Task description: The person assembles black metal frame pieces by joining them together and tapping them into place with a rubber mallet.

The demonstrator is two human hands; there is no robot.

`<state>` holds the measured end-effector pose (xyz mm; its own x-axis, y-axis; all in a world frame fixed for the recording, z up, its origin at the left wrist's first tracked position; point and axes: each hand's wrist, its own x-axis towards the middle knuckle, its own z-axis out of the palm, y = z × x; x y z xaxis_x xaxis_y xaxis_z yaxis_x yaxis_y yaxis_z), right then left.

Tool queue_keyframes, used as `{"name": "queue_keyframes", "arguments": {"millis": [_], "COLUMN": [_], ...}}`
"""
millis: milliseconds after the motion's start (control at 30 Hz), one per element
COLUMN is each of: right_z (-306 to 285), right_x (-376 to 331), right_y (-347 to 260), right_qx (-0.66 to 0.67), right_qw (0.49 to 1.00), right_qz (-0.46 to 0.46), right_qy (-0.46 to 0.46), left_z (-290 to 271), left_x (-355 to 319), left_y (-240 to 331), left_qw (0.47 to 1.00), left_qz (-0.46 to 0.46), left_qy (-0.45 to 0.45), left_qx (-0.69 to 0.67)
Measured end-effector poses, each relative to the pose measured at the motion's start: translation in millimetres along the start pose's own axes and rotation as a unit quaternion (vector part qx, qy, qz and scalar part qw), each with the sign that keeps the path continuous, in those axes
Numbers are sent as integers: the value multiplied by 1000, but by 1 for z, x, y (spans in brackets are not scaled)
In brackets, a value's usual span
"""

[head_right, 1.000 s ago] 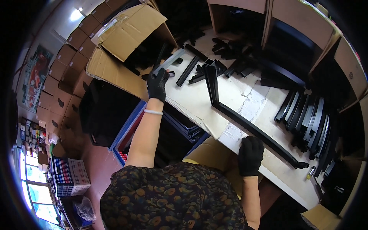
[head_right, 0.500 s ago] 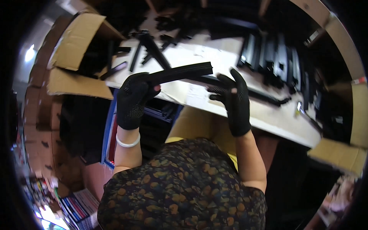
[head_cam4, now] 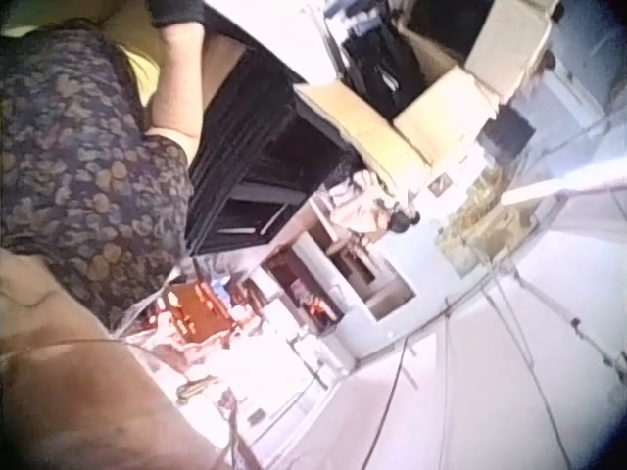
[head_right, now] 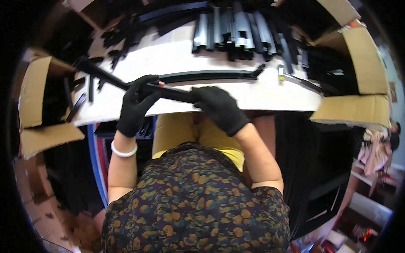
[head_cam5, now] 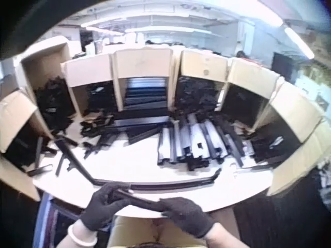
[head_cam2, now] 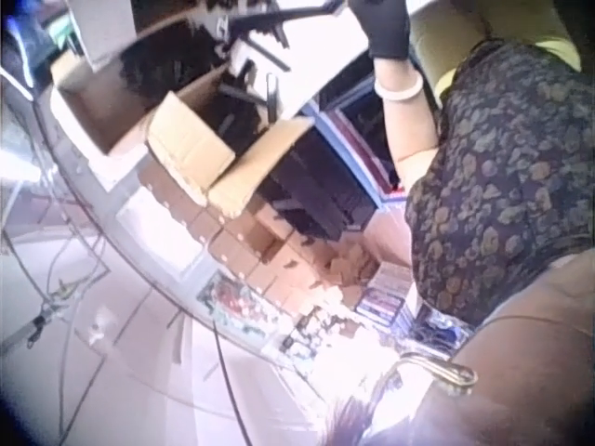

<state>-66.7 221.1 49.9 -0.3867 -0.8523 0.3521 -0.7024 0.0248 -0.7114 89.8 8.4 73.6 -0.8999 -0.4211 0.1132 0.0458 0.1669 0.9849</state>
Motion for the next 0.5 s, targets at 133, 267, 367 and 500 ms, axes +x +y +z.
{"name": "queue_keyframes", "arguments": {"millis": [133,267,367,500], "right_z": [-9,-90,-131,-132], "right_x": [-1,2,2,8], "right_y": [8,61,93,122], "right_qx": [-31,227,109,134], "right_qw": [999,921,949,964], "right_qz": [12,31,56,99], "right_qy": [39,314,291,207], "left_z": [32,38,46,53], "left_x": [20,49,62,67], "left_y": [17,-26,-55,-64], "left_qw": [995,920,864,858], "left_qz": [57,222,271,260], "left_qy": [-52,-47,-44,-17], "left_qx": [-65,320,422,443]}}
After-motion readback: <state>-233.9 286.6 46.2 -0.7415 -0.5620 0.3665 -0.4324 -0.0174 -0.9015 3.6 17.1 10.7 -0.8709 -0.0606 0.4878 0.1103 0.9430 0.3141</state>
